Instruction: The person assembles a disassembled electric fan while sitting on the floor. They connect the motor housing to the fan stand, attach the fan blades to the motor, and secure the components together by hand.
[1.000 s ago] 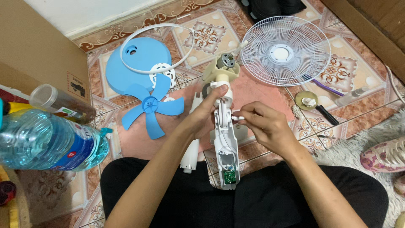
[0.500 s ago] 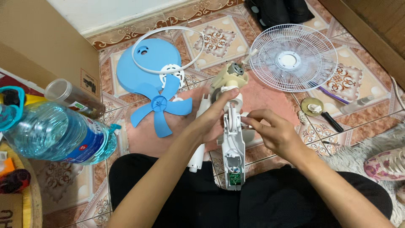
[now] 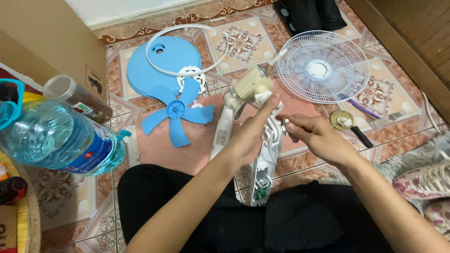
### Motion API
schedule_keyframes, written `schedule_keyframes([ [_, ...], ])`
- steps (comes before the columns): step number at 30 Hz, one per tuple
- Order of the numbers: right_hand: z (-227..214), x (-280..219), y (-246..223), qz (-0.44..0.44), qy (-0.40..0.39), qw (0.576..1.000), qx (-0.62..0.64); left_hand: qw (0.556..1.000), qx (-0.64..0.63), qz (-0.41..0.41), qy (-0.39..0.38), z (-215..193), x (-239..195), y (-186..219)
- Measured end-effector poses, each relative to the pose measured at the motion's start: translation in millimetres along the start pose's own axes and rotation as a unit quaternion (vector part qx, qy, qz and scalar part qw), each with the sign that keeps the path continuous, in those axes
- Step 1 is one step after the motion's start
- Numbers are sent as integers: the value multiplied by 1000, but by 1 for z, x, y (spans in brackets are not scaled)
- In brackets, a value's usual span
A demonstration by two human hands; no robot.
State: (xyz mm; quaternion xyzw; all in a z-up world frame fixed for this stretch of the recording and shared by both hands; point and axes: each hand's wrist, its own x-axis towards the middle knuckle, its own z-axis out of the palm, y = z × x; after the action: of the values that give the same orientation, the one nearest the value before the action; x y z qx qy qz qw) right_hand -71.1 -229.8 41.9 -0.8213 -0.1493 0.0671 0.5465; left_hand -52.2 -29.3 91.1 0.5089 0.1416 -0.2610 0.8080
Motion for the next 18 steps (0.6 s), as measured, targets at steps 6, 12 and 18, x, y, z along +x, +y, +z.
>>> schedule_keyframes([
  [6, 20, 16, 37, 39, 53, 996, 58, 993, 77, 36, 83, 20, -23, -1],
  [12, 37, 33, 17, 49, 65, 978, 193, 992, 72, 38, 91, 0, 14, -6],
  [18, 60, 64, 104, 0, 75, 947, 311, 974, 191, 13, 125, 0, 2, 7],
])
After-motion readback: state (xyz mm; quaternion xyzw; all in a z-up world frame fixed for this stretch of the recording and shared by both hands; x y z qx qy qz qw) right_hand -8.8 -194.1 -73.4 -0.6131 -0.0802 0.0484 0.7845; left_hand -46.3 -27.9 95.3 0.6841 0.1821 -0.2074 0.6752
